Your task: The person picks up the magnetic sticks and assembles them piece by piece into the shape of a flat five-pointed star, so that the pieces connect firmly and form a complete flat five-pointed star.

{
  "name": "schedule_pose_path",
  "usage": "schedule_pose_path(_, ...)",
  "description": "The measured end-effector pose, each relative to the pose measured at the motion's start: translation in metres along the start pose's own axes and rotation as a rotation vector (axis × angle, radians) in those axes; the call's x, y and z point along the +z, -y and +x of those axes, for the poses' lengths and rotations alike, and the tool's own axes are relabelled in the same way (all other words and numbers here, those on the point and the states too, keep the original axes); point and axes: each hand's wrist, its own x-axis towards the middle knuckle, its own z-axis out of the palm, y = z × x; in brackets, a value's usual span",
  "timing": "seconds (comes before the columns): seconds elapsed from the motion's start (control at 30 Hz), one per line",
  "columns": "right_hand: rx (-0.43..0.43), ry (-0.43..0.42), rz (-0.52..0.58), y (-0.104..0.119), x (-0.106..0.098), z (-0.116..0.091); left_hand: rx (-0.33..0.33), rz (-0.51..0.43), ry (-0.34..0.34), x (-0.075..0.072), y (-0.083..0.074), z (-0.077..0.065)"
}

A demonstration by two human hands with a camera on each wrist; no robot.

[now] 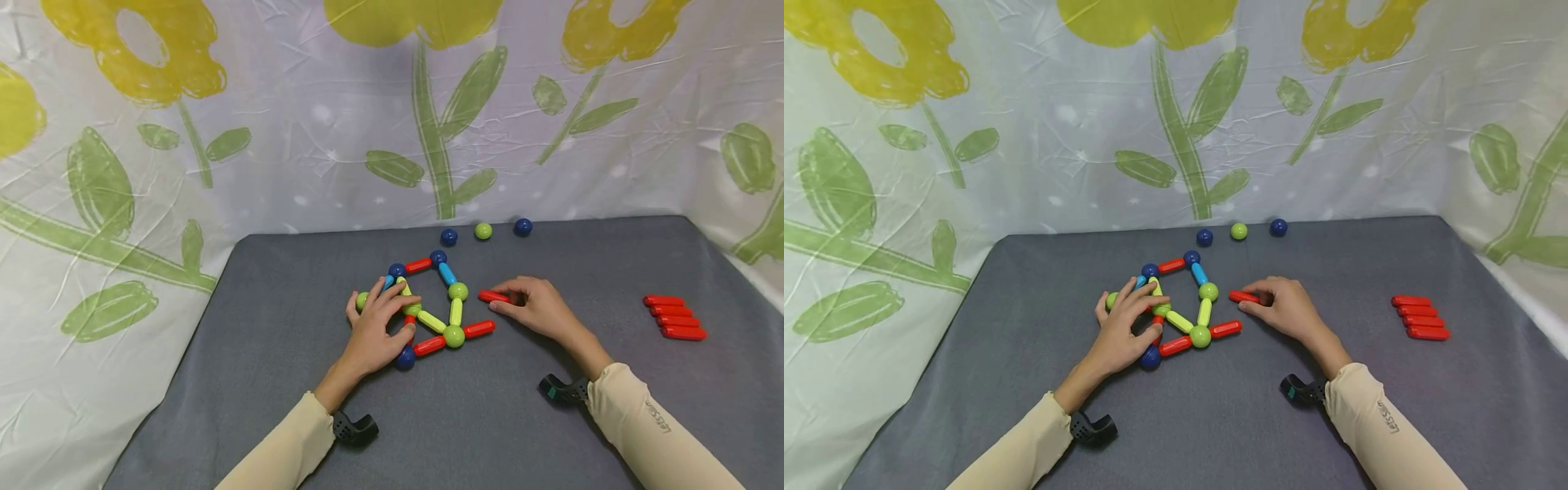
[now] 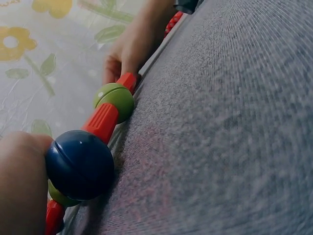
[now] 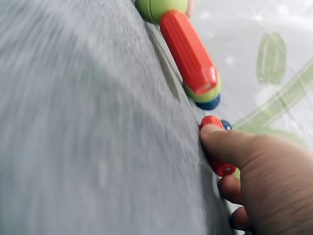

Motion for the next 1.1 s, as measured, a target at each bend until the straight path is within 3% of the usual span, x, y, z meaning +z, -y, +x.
schedule_pose_path(0.5, -0.027, -0.056, 0.119, 0.003, 0.012, 0.002, 0.0, 0.001, 0.011, 0.0, 0.001, 0.0)
schedule_pose_path(0.8, -0.025, -0.017, 0.176, 0.004, 0.012, -0.001, -0.014, 0.005, 0.021, 0.001, 0.001, 0.001)
schedule_pose_path(1.1, -0.172, 0.031, 0.296, 0.006, 0.011, -0.001, -0.06, -0.079, 0.009, -0.009, 0.013, 0.004)
